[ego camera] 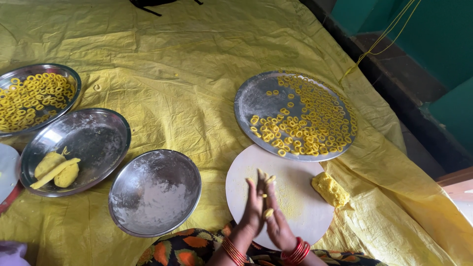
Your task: The person rolls small pieces of yellow dough between their palms to form thin ropes, then joins the ends to create rings. The rings are placed onto a large metal tray. The person repeats this process with multiple pieces of dough.
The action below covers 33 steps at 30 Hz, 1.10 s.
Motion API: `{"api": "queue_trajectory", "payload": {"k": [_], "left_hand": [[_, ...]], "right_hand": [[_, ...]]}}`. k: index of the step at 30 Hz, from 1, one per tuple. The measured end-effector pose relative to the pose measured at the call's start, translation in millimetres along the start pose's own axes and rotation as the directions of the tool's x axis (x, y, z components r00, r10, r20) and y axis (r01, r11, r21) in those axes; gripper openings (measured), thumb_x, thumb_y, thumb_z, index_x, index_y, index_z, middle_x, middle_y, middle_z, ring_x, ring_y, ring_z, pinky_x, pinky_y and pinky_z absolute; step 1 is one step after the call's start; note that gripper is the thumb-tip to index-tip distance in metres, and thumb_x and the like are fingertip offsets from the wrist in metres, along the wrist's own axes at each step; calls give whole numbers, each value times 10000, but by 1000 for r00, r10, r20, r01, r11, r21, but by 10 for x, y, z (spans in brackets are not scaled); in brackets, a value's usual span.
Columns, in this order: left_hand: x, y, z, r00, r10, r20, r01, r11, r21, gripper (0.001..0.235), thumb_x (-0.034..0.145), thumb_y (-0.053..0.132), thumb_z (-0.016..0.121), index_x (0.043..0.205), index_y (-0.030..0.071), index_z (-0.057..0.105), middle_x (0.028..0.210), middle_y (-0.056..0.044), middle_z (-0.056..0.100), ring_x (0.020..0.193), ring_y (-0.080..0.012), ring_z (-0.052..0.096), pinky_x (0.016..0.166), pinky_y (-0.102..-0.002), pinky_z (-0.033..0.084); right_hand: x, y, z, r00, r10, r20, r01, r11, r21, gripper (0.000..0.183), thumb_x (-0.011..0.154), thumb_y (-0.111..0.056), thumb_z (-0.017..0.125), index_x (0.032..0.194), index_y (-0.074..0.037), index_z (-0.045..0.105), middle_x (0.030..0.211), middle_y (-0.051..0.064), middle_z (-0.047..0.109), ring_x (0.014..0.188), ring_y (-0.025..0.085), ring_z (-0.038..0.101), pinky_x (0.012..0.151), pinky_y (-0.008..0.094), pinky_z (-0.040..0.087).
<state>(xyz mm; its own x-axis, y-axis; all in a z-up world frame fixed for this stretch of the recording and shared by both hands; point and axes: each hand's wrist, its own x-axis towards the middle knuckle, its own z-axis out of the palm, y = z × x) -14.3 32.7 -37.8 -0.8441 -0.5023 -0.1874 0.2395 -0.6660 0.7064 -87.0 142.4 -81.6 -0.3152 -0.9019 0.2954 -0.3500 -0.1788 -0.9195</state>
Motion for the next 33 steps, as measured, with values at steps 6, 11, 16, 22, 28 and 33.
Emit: {"api": "queue_trajectory", "payload": {"k": [6,11,16,22,28,33], "left_hand": [[156,410,-284,970,209,-124,-188,969,157,981,853,849,58,1636,263,-13,1745,-55,34,1608,-257,-19,1239,-502,-17],[74,384,-117,989,97,-110,-78,983,169,1017,789,862,31,1635,301,-24,1741,-14,14,1579,-273,-5,1226,-523,25],[-61,203,70,995,99,13,-100,993,60,960,887,845,141,1650,274,20,1745,-71,42,1613,-294,66,1275,-487,92],[27,268,-81,990,86,-116,-111,967,-228,944,852,835,153,1642,325,65,1730,-72,132,1589,-271,101,1242,-484,88],[95,279,-119,984,126,-126,-158,941,-299,954,869,834,176,1648,294,65,1728,-98,142,1590,-283,82,1246,-486,43],[99,278,-146,963,122,-238,-165,971,-170,958,865,828,176,1649,279,124,1711,-108,208,1584,-290,127,1247,-492,64]], "right_hand": [[-256,-259,405,993,8,115,-18,996,86,798,1084,-512,299,1647,25,120,1751,228,112,1637,356,62,1308,443,55],[-175,-299,225,993,-62,104,64,998,-19,733,1102,-431,361,1630,37,163,1741,234,104,1623,361,72,1289,452,58],[-46,-247,91,997,-73,28,72,997,24,742,1102,-414,383,1633,30,116,1739,235,42,1617,362,39,1282,452,52],[-90,-303,91,997,-65,50,60,995,80,689,1120,-388,361,1618,57,191,1740,230,139,1631,357,72,1296,451,56],[49,-206,-25,979,-56,-198,71,995,67,630,1112,-352,326,1570,77,275,1652,262,310,1557,362,267,1267,483,167],[106,-123,-294,942,91,-324,88,863,497,615,1172,-408,274,1361,97,568,1310,274,688,1230,375,671,1117,535,490]]}}
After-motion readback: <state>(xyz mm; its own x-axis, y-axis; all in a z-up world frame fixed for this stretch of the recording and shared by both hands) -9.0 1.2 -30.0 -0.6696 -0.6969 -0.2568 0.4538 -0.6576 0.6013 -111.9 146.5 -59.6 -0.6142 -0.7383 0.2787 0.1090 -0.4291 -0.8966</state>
